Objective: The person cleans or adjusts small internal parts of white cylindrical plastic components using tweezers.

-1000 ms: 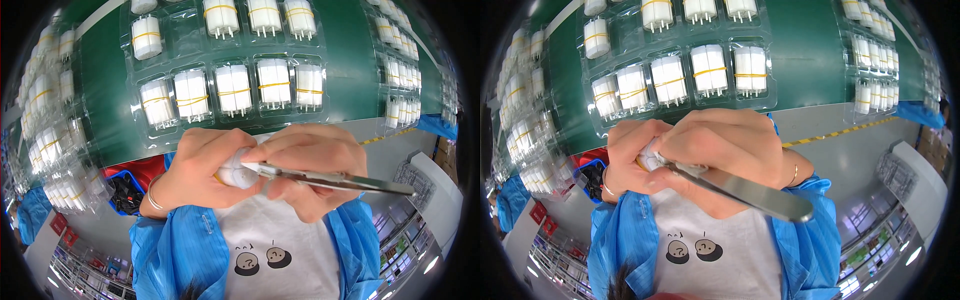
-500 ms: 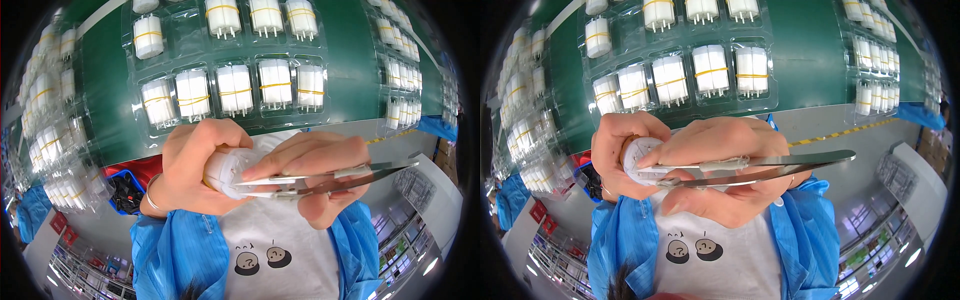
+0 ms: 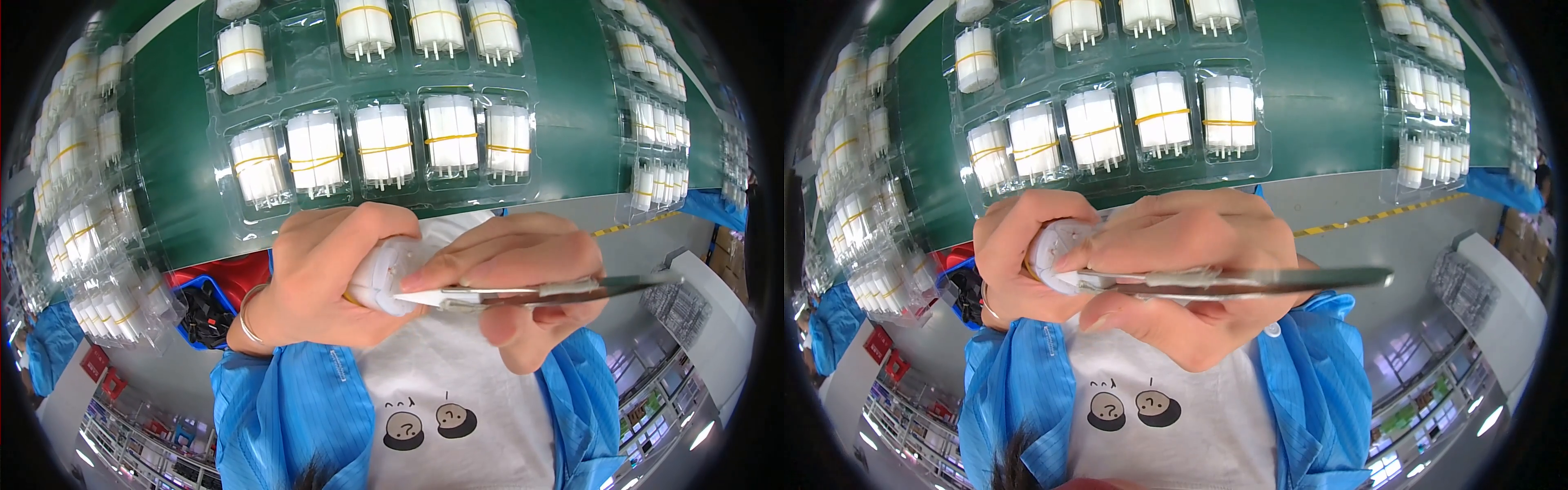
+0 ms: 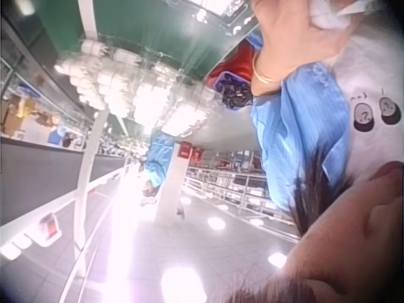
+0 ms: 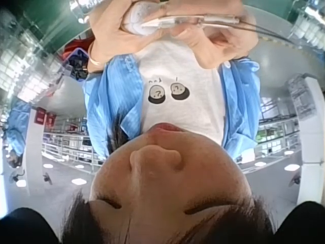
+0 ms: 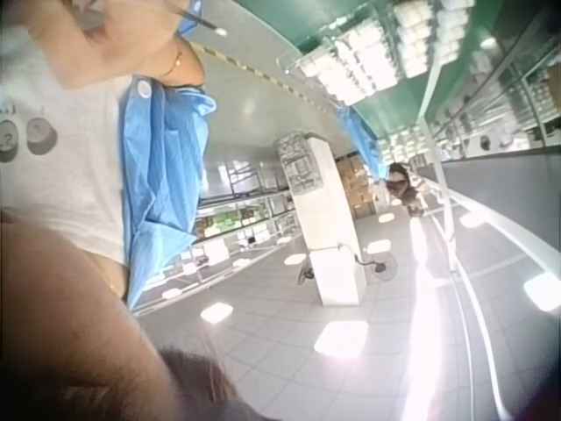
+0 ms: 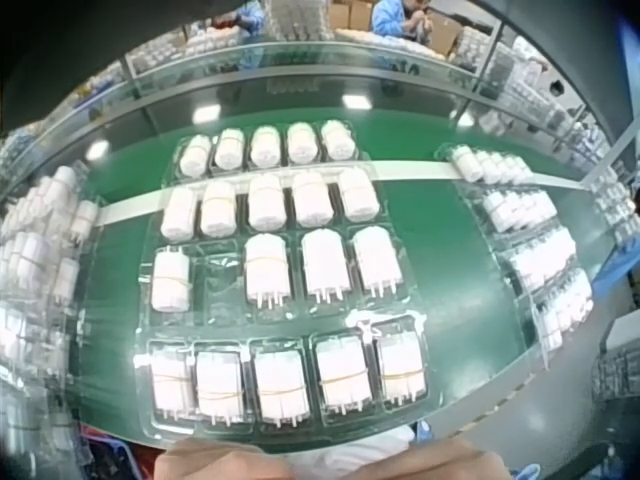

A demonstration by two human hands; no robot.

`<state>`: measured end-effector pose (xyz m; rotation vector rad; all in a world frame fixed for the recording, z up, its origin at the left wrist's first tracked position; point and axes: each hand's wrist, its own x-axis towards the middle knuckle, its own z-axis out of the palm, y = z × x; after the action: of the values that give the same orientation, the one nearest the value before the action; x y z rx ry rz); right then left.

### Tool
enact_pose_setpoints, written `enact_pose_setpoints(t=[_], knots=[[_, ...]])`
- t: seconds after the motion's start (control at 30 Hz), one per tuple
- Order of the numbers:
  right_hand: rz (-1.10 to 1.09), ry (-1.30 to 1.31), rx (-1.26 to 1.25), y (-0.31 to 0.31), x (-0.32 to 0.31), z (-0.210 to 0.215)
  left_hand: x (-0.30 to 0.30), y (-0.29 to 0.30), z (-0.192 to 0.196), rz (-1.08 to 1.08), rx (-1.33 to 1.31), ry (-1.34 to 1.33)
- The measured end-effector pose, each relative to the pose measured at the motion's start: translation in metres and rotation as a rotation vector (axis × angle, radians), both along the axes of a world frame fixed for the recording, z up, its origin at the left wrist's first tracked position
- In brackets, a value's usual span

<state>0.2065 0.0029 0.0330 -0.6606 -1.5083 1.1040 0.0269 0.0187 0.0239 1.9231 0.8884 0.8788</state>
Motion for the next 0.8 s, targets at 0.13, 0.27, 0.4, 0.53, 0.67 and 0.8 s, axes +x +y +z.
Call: enact_pose_setpoints(t=[0.13, 0.27, 0.4, 0.53, 0.67, 0.8], knots=[[0.135, -0.307, -0.028, 0.007, 0.010, 0.012, 0.001, 0.003, -0.002, -0.055, -0.032, 0.041], [0.115, -0.063, -0.145, 0.002, 0.006, -0.001, 0.001, 0.006, 0.001, -0.088, -0.147, -0.049], [0.193, 0.206, -0.066, 0.008, 0.004, -0.010, -0.002, 0.012, 0.003, -0.274, -0.327, -0.198], [0.331, 0.177, -0.081, 0.012, 0.007, -0.006, -0.001, 0.011, -0.005, -0.392, -0.471, -0.353], [0.332, 0.210, -0.119, 0.010, 0.008, -0.005, -0.001, 0.011, -0.008, -0.431, -0.508, -0.341], [0.368, 0.139, -0.224, 0.009, 0.009, -0.003, -0.001, 0.010, -0.009, -0.487, -0.533, -0.390]])
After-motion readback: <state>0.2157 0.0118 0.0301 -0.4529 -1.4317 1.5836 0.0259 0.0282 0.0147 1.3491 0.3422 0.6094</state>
